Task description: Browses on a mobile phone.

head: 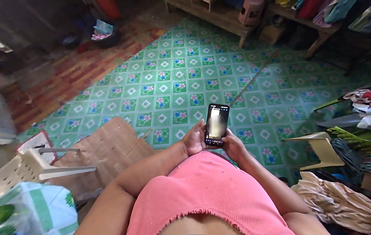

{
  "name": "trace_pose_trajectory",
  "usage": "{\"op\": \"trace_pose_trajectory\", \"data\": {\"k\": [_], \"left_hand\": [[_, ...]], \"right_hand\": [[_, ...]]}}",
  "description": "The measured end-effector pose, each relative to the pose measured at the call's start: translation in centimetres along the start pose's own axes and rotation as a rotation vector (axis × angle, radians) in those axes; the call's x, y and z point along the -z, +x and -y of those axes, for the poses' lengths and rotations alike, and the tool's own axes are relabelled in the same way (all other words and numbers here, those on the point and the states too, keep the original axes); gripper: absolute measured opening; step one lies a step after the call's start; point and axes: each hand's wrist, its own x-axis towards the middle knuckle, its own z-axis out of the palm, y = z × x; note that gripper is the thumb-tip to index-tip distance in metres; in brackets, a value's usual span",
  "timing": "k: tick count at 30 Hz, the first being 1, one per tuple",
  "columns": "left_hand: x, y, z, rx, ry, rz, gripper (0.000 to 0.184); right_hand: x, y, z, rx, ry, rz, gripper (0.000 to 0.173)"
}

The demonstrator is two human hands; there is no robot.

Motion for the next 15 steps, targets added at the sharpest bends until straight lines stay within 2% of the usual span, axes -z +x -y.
{"op": "trace_pose_trajectory", "data": {"k": [5, 8, 11, 15], "left_hand": [[-0.42, -0.18, 0.11, -0.007, 0.007, -0.032, 0.069], [-0.28, -0.16, 0.08, -0.003, 0.001, -0.028, 0.072], [-0.22, -0.26, 0.09, -0.005, 0.002, -0.014, 0.07], [-0.2, -0.27, 0.04, 0.003, -0.008, -0.018, 0.07]], "right_hand": [[-0.43, 0.15, 0.04, -0.025, -0.034, -0.109, 0.046], [-0.06, 0.01, -0.12, 0.007, -0.015, -0.025, 0.062], [-0.16, -0.11, -0.15, 0.005, -0.003, -0.022, 0.049], [-0.74, 0.07, 0.17, -0.029, -0.052, -0.121, 0.045]]}}
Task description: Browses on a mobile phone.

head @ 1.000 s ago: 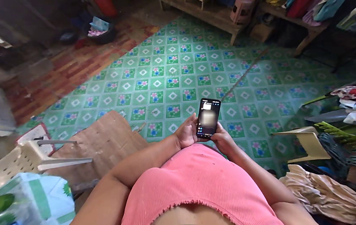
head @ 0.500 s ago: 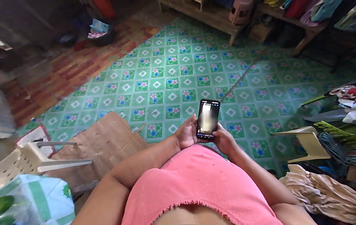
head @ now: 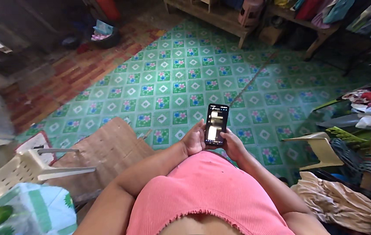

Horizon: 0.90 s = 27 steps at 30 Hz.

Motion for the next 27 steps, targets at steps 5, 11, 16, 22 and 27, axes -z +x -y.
{"op": "trace_pose_trajectory", "data": {"k": [5, 11, 16, 22, 27], "left_hand": [[0.16, -0.07, -0.1, 0.002, -0.005, 0.012, 0.072], [0.16, -0.12, -0.29, -0.004, 0.001, 0.014, 0.072], [0.43, 0.01, -0.48, 0.002, 0.002, 0.036, 0.073], [0.61, 0.06, -0.45, -0.005, 0.014, 0.049, 0.073], [0.58, 0.04, -0.38, -0.002, 0.002, 0.044, 0.072]], "right_hand": [[0.12, -0.25, -0.08, 0.015, 0.034, 0.088, 0.061], [-0.24, 0.32, 0.12, -0.011, -0.013, -0.011, 0.045], [-0.11, 0.07, 0.16, 0.023, 0.02, 0.082, 0.059], [-0.55, 0.44, 0.27, -0.012, -0.017, -0.032, 0.044], [-0.55, 0.41, 0.21, -0.002, -0.017, -0.026, 0.047]]}}
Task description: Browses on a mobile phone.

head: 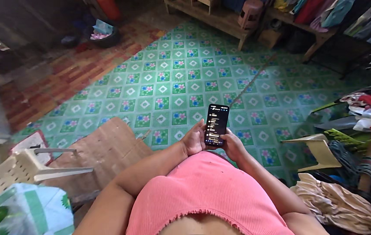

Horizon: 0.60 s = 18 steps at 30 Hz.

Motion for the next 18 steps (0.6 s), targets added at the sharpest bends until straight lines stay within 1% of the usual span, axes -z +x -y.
{"op": "trace_pose_trajectory", "data": {"k": [3, 6, 12, 18], "left_hand": [[0.12, 0.07, -0.01, -0.001, -0.003, -0.009, 0.072], [0.29, 0.17, -0.01, 0.0, -0.015, -0.004, 0.073], [0.28, 0.3, -0.11, 0.001, 0.007, 0.006, 0.071], [0.31, 0.4, -0.04, 0.003, 0.012, -0.008, 0.072]], "right_hand": [[0.31, 0.02, -0.2, 0.018, 0.017, 0.048, 0.053], [0.41, 0.02, -0.24, 0.024, 0.015, 0.07, 0.051], [0.26, 0.5, -0.22, -0.004, 0.003, -0.013, 0.045], [0.31, 0.41, -0.07, 0.002, -0.005, -0.005, 0.048]]}}
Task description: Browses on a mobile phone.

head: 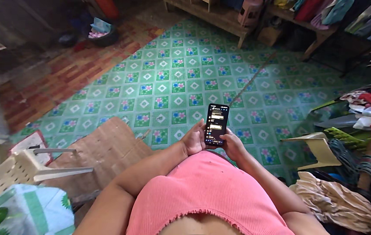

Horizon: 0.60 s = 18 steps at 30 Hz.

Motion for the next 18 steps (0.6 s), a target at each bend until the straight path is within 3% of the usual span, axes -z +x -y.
{"op": "trace_pose_trajectory", "data": {"k": [3, 9, 14, 18], "left_hand": [[0.01, -0.01, 0.0, -0.003, 0.004, -0.002, 0.075], [-0.3, -0.09, 0.02, -0.011, 0.003, -0.015, 0.073], [-0.26, -0.19, 0.07, -0.006, -0.012, 0.004, 0.074], [-0.16, -0.35, 0.15, -0.009, -0.023, 0.017, 0.074]], "right_hand": [[0.17, -0.02, -0.18, 0.001, 0.027, 0.034, 0.053], [-0.12, -0.05, -0.02, -0.023, 0.032, -0.001, 0.044], [-0.02, -0.33, -0.06, 0.0, 0.042, 0.028, 0.054], [0.23, -0.46, -0.28, 0.024, 0.05, 0.106, 0.047]]}}
